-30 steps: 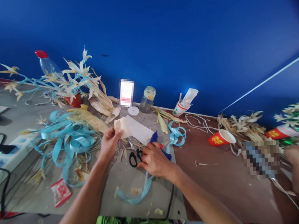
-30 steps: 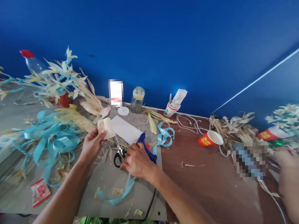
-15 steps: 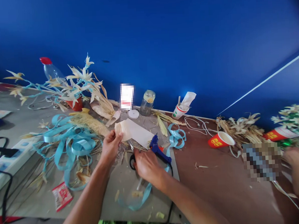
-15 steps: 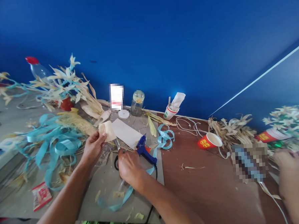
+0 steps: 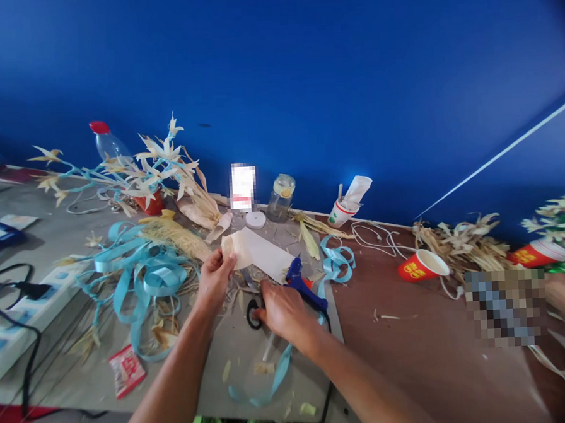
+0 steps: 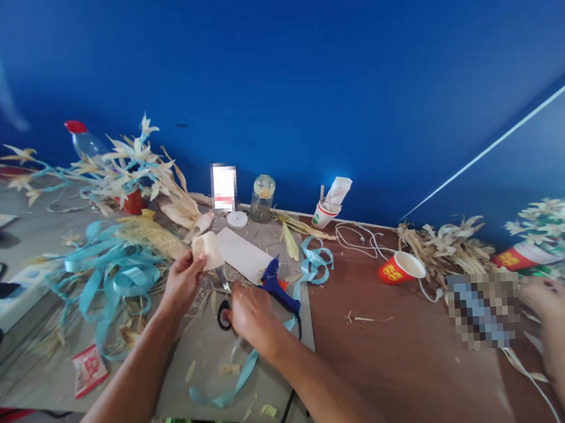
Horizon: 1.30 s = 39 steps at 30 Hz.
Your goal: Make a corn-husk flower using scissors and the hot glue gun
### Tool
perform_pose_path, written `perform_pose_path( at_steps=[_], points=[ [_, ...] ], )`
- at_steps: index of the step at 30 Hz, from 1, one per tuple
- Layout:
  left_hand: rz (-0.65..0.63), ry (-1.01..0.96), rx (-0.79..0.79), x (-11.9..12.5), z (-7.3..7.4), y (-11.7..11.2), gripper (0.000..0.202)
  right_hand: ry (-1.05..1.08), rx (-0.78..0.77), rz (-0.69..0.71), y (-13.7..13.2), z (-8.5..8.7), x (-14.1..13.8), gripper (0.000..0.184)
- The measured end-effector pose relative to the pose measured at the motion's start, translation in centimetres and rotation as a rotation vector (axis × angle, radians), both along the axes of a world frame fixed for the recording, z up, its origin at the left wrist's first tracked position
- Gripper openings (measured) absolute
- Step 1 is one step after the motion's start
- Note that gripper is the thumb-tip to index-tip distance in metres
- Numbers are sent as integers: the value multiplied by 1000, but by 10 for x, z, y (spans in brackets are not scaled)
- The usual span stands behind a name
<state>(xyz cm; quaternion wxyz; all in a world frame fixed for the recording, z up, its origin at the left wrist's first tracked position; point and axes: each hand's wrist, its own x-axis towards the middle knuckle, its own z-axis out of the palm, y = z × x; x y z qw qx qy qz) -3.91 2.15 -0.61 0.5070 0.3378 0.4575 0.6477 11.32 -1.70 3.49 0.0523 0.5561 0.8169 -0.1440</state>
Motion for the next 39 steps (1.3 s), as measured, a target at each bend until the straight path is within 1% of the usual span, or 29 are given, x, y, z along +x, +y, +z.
perform_pose_path(
  at_steps=[2,7,11,13,16,18,19,21,22,23,25,27,28,29,31,35,39],
  points=[
    [6,0,4,0,-1,1,24,-12,2,12,-1,3,-3,38],
    [-14,11,22,-1,-1,1,22,40,-17,24,-5,5,-5,48],
    [-15,2,26,-1,-3,1,23,100,42,12,-10,1,-2,36],
    [-7,-12,19,-1,-3,1,24,133,62,7,-11,-1,0,33],
    [-4,-48,5,-1,-1,0,24,220,33,-41,-9,-7,5,27],
    [-3,-100,1,-1,3,0,23,372,-80,-117,-5,-13,13,25],
    [-2,-133,-1,-1,4,0,23,482,-173,-174,-2,-16,19,26],
    [5,-194,-6,1,8,-1,24,808,-394,-303,4,-19,31,34],
    [6,-214,-11,1,9,-1,24,998,-475,-397,7,-19,38,37],
    [5,-225,-17,2,10,-1,24,1156,-579,-450,9,-18,43,38],
    [-3,-229,-28,3,11,-1,23,1370,-761,-496,11,-12,52,37],
    [-9,-226,-29,3,10,-1,22,1472,-895,-491,12,-5,55,37],
    [-10,-225,-28,3,10,-1,22,1498,-924,-482,11,-1,55,38],
    [-12,-225,-28,3,9,-1,22,1512,-925,-471,11,2,54,39],
    [-14,-219,-34,3,9,-1,24,1506,-866,-446,10,7,51,43],
    [-37,-176,-54,4,9,-3,24,1401,-740,-384,16,10,44,49],
    [-86,-171,-76,7,11,-5,24,1370,-593,-308,25,7,36,43]
  ],
)
